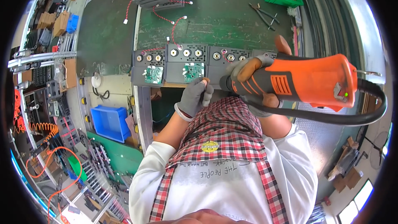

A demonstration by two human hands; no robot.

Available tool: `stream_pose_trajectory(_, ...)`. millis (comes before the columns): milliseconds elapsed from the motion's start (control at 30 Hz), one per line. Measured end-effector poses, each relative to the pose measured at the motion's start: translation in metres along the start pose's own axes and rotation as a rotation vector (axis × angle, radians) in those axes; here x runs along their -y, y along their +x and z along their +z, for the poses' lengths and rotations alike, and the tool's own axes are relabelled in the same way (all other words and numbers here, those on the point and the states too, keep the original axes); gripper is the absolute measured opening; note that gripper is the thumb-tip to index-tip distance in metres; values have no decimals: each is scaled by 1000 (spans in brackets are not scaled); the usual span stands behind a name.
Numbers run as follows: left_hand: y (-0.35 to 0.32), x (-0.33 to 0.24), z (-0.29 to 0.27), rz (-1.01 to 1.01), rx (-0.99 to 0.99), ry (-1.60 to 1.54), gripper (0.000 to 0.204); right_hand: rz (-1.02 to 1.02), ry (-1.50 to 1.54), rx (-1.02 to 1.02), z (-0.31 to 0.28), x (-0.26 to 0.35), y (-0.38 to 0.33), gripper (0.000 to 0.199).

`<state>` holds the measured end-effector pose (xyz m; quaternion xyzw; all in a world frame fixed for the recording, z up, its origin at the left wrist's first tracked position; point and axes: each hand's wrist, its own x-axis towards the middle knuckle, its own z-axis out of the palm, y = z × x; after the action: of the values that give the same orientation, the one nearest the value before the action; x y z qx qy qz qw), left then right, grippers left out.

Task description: Assembling electrical control panels by attaching components and circuit boards.

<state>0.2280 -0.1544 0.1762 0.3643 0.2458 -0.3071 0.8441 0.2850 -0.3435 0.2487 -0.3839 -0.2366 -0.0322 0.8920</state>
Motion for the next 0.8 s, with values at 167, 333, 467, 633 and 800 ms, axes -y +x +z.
stream_pose_trajectory(167, -15, -15, -37, -48, 77, 79, 16, -84, -42, -81, 55, -14, -13, 107)
stream_pose_trajectory(333, -27, -36, -57, -106, 102, -64, 12, -207, -216, -208, 105, -31, -22, 87)
stream_pose_trajectory(467, -30, -42, -77, -165, 225, -117, 11, -134, -112, -88, 118, -35, -22, 59)
stream_pose_trajectory(633, -26, -38, -86, -176, 289, -137, 12, -111, -197, -91, 127, -36, -28, 64)
stream_pose_trajectory(800, -20, -32, -86, -164, 308, -61, 14, -95, -356, -469, 150, -30, -24, 63)
